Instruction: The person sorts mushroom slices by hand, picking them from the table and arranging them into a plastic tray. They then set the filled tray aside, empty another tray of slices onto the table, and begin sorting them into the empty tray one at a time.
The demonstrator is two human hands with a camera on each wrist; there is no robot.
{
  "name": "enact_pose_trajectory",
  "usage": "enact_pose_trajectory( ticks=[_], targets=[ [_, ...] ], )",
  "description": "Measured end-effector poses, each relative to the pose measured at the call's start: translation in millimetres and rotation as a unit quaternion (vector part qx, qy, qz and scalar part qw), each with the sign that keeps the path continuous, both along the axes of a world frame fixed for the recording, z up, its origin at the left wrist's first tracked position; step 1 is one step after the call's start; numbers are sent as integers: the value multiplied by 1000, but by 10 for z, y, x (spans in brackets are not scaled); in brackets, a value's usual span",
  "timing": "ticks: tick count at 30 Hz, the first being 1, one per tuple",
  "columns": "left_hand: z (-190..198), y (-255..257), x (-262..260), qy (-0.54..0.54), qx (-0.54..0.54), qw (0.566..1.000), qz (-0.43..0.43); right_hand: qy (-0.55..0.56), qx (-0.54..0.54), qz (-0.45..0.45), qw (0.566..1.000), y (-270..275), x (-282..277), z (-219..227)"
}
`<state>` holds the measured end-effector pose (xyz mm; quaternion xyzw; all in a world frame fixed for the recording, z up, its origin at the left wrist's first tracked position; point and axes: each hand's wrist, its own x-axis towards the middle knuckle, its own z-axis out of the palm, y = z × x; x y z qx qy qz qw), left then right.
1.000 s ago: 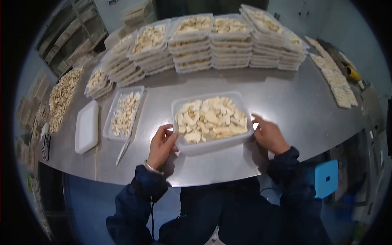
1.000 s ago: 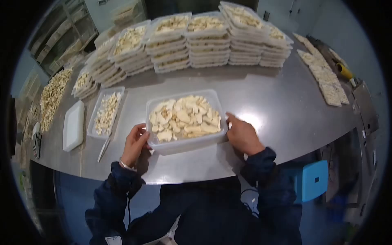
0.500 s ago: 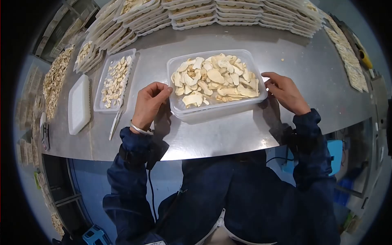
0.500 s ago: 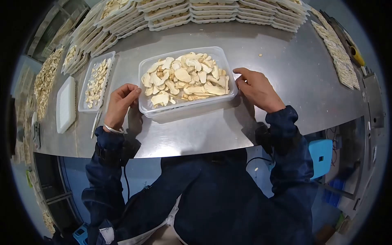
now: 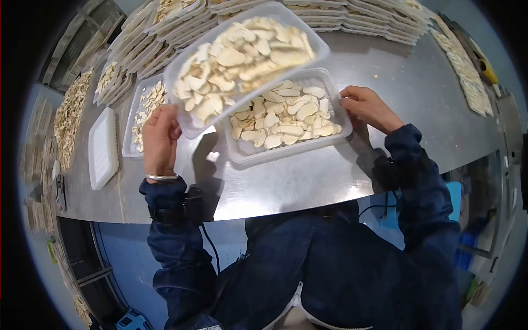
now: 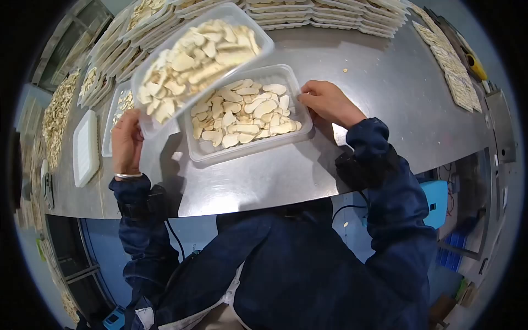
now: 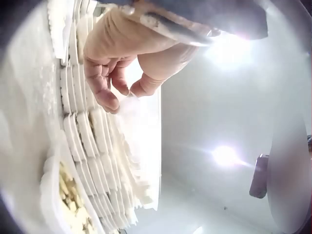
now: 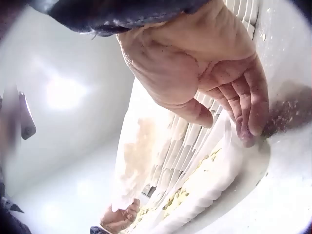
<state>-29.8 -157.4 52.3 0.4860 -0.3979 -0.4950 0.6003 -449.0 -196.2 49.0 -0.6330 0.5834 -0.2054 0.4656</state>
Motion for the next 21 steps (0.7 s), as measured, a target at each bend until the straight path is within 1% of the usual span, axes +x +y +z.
enact_pose_trajectory(
  ticks=[1, 4, 7, 10, 11, 13, 14, 15, 17, 19, 20, 21],
  targets=[
    [57, -26, 41, -3, -17, 1000, 8, 13, -4, -10, 1000, -35, 14, -40],
    [314, -36, -150, 3, -36, 997, 69, 42, -74, 9, 996, -157, -16, -243],
    [395, -42, -179, -4, -44, 997, 58, 23, -81, -20, 996, -138, -73, -204],
    [312, -35, -182, -6, -39, 999, 37, 19, -78, -95, 992, -90, -480, -214],
    [285, -34, -197, -4, -32, 999, 33, -1, -45, -128, 991, -19, -631, -155],
    [213, -30, -251, 2, -18, 1000, 20, -37, -19, -184, 982, 95, -1056, -198],
    [150, -39, -230, -2, -27, 999, -20, -30, -13, -223, 974, 193, -1188, -168],
    [118, -53, -274, -4, -15, 1000, -27, -53, -17, -256, 965, 293, -1334, -169],
    [77, -81, -381, -11, 9, 999, -38, -85, 20, -294, 952, 473, -1648, -176],
    [50, -105, -465, -26, 30, 997, -59, -154, 6, -328, 932, 643, -1869, -217],
    [24, -123, -492, -35, 41, 996, -65, -207, 14, -328, 922, 718, -2016, -238],
    [-2, -150, -512, -45, 51, 995, -72, -265, 33, -341, 901, 801, -2066, -208]
  ],
)
